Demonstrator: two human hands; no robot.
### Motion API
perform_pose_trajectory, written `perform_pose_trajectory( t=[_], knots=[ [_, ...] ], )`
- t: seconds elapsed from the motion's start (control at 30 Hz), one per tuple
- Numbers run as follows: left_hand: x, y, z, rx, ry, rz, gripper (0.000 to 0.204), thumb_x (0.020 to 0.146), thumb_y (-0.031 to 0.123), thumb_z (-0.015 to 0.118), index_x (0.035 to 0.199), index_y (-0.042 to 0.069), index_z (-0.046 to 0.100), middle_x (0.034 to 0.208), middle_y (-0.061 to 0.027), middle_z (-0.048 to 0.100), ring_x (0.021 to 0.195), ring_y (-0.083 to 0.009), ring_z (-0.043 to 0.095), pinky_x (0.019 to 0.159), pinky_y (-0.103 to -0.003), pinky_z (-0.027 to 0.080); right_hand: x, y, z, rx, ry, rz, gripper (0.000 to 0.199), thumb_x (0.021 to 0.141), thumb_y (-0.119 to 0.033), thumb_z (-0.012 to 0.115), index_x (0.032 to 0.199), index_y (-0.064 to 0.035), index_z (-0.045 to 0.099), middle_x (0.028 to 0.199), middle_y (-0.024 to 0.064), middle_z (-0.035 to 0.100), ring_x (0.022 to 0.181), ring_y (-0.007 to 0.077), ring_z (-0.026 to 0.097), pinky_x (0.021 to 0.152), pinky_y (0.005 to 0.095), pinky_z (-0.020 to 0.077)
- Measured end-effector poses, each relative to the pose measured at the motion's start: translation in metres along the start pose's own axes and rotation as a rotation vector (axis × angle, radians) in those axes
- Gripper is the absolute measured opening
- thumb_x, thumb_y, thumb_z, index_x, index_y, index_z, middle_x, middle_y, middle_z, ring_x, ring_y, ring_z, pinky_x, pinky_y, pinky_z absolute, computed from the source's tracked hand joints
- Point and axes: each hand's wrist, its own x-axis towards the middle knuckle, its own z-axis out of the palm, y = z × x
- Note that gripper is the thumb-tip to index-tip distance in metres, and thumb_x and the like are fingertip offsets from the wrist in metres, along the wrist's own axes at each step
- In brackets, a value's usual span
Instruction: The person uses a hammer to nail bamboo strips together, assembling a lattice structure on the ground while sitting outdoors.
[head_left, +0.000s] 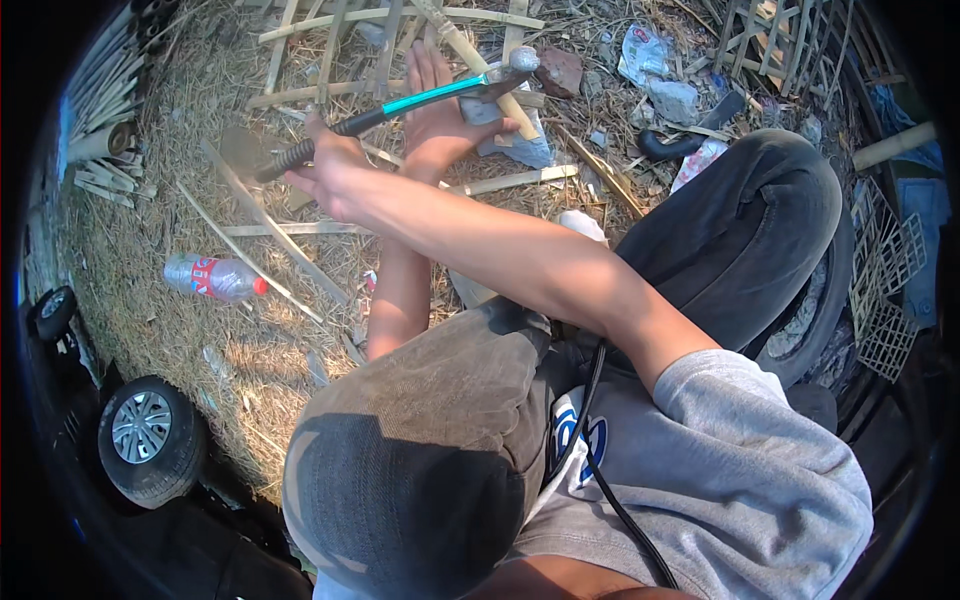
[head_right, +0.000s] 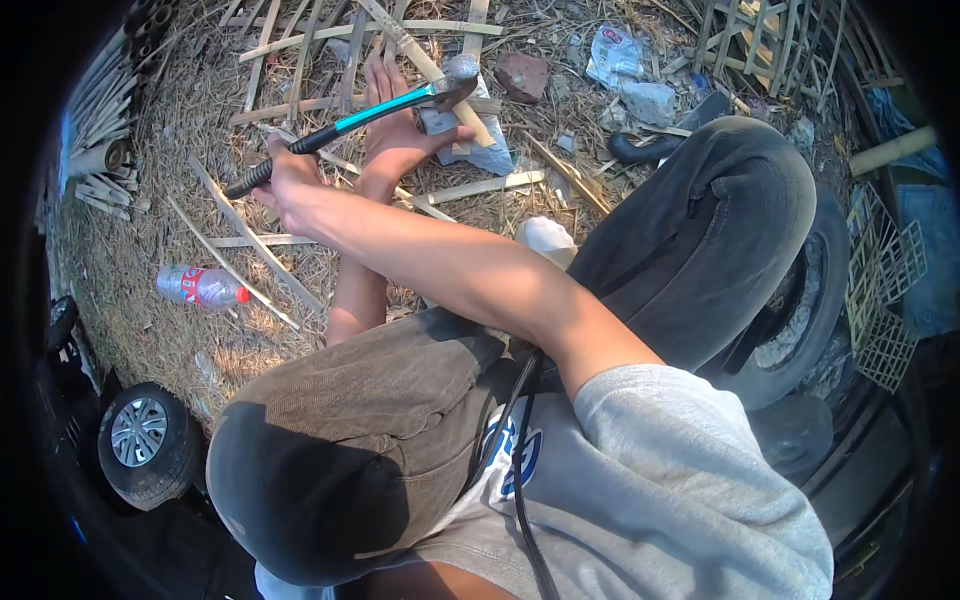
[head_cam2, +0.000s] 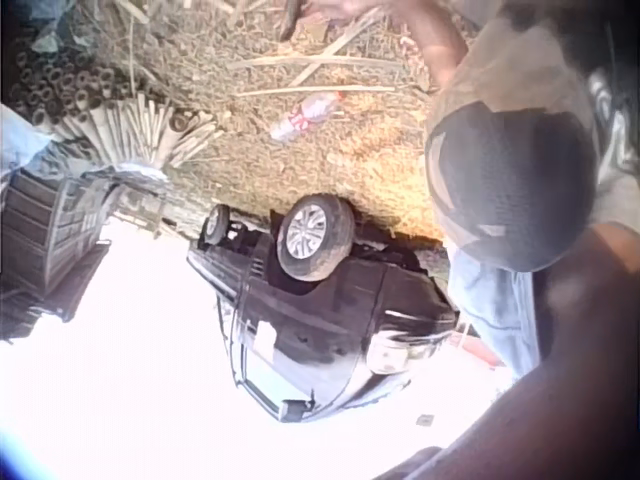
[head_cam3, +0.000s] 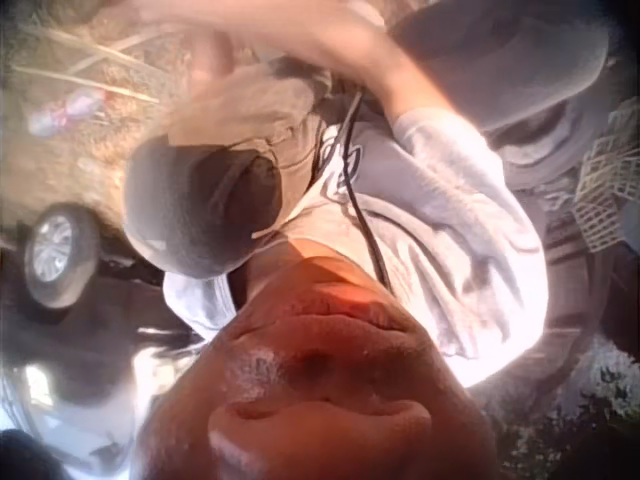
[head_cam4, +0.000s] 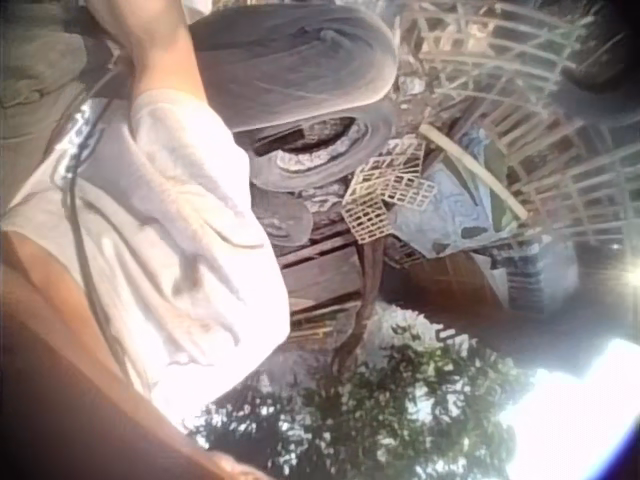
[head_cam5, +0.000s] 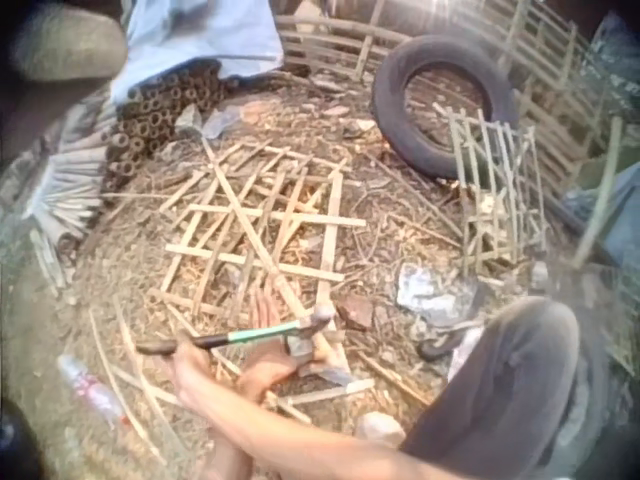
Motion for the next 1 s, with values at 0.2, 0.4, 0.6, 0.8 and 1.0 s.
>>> perform_pose_trajectory(
  t=[0.2, 0.4, 0.6, 0.8, 1.0],
  knots=[
    [-0.123, 0.001, -0.152, -0.044, 0.138, -0.555, 0.045, 0.085, 0.035, 0.079, 0.11, 0.0, 0.066, 0.094, -0.0176, 0.069, 0.088, -0.0258, 0.066, 0.08, -0.036, 0.05, -0.034, -0.04, -0.02, -0.17, 0.019, 0.002, 0.05, 0.105, -0.038, 0.052, 0.129, 0.0026, 0.038, 0.112, 0.0161, 0.051, 0.096, 0.0358, 0.068, 0.078, 0.0397, 0.0641],
    [-0.008, 0.044, -0.191, 0.206, 0.051, 0.049, 0.058, 0.097, 0.051, 0.06, 0.12, -0.003, 0.062, 0.11, -0.018, 0.07, 0.094, -0.0309, 0.069, 0.087, -0.04, 0.052, -0.023, -0.014, -0.039, -0.041, -0.305, 0.038, 0.032, 0.104, -0.035, 0.056, 0.111, -0.0036, 0.051, 0.099, 0.0113, 0.062, 0.099, 0.0252, 0.067, 0.078, 0.0386, 0.0576],
    [0.026, 0.011, -0.141, -0.048, -0.69, -0.104, 0.055, 0.098, 0.05, 0.057, 0.115, -0.002, 0.065, 0.107, -0.027, 0.068, 0.104, -0.0413, 0.066, 0.091, -0.049, 0.049, -0.05, -0.025, -0.059, -0.226, -0.358, 0.04, 0.032, 0.107, -0.029, 0.052, 0.125, -0.0032, 0.055, 0.126, 0.0114, 0.063, 0.114, 0.0207, 0.063, 0.102, 0.0398, 0.0505],
    [0.005, -0.007, -0.132, -0.144, -0.773, -0.131, 0.041, 0.107, 0.043, 0.04, 0.115, 0.005, 0.055, 0.093, -0.0258, 0.063, 0.095, -0.0457, 0.061, 0.082, -0.055, 0.045, -0.106, -0.078, -0.15, -0.801, 0.083, 0.201, 0.042, 0.105, -0.036, 0.053, 0.112, 0.0049, 0.059, 0.095, 0.0138, 0.071, 0.078, 0.0156, 0.069, 0.068, 0.0291, 0.0582],
    [0.008, 0.003, -0.123, -0.09, -0.668, -0.045, 0.043, 0.108, 0.045, 0.037, 0.117, 0.006, 0.054, 0.084, -0.0258, 0.063, 0.089, -0.0451, 0.063, 0.079, -0.056, 0.046, -0.067, -0.158, -0.187, -1.334, 0.883, -0.975, 0.039, 0.106, -0.031, 0.044, 0.099, 0.0057, 0.053, 0.079, 0.0184, 0.06, 0.07, 0.0339, 0.059, 0.072, 0.0474, 0.0468]
  ],
)
